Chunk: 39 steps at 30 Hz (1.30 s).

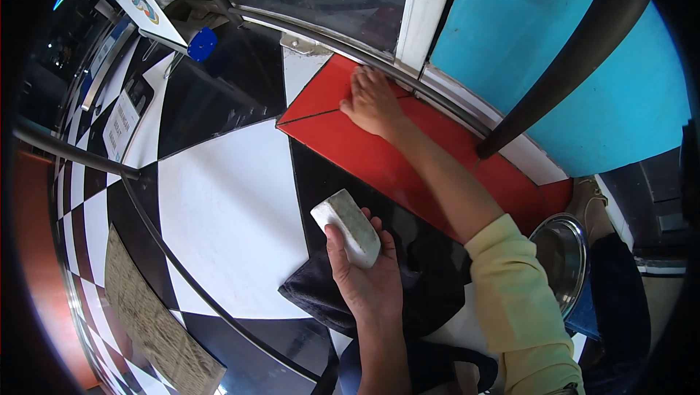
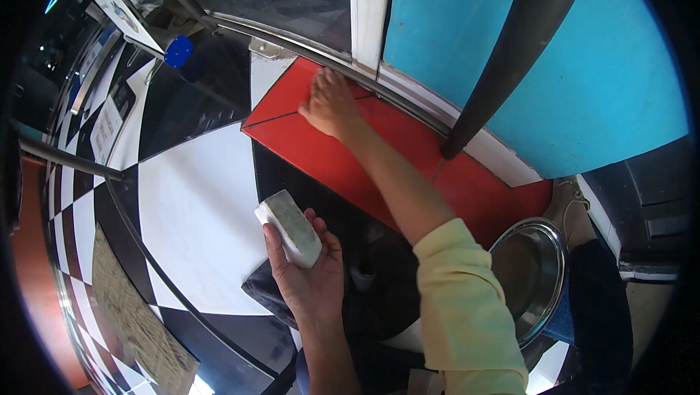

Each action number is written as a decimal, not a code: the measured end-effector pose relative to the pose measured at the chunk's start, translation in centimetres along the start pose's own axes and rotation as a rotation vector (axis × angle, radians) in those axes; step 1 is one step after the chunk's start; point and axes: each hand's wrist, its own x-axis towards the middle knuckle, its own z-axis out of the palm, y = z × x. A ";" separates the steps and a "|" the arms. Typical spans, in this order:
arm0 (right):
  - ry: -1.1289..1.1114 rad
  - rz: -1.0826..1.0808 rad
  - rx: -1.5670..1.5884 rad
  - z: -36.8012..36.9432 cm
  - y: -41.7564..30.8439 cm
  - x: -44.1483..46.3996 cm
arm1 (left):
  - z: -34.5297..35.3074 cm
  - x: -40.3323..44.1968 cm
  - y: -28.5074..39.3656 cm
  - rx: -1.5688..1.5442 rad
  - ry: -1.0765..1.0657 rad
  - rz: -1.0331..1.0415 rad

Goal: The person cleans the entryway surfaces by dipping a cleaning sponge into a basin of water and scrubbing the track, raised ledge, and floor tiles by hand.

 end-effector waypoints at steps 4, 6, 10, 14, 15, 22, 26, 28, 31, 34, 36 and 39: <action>-0.069 -0.154 0.239 0.2 -4.1 1.4 | 0.6 0.2 -0.2 0.028 0.024 0.014; -0.049 -0.202 0.257 0.7 -5.0 1.5 | 0.4 0.1 -0.3 0.039 0.047 0.015; -0.066 0.000 0.163 2.4 -4.1 5.4 | 0.5 0.1 0.0 0.050 0.062 0.032; -0.128 0.074 -0.045 1.5 -4.7 6.1 | -0.1 0.3 0.0 0.052 0.033 0.027; -0.167 0.101 -0.085 0.5 -4.6 6.4 | -0.2 0.3 0.1 0.046 0.027 0.026; 0.100 0.020 -0.168 1.4 -2.4 5.6 | 0.2 0.4 0.3 0.035 0.061 0.057; 0.254 -0.064 -0.053 2.1 -0.5 4.2 | -0.2 0.4 0.2 0.057 0.016 0.048; 0.326 -0.045 0.064 2.3 -0.5 3.9 | -0.2 0.4 0.2 0.060 0.015 0.051; 0.366 0.034 0.224 2.4 -1.3 4.3 | -0.2 0.4 0.2 0.065 0.018 0.050; 0.387 0.048 0.195 3.2 -1.7 5.2 | -0.2 0.4 0.3 0.068 0.029 0.052; 0.432 0.065 0.138 3.3 -2.1 5.2 | -0.2 0.5 0.3 0.060 0.031 0.048; 0.297 -0.106 0.005 2.4 -3.0 3.3 | -0.5 0.5 0.2 0.045 0.028 0.037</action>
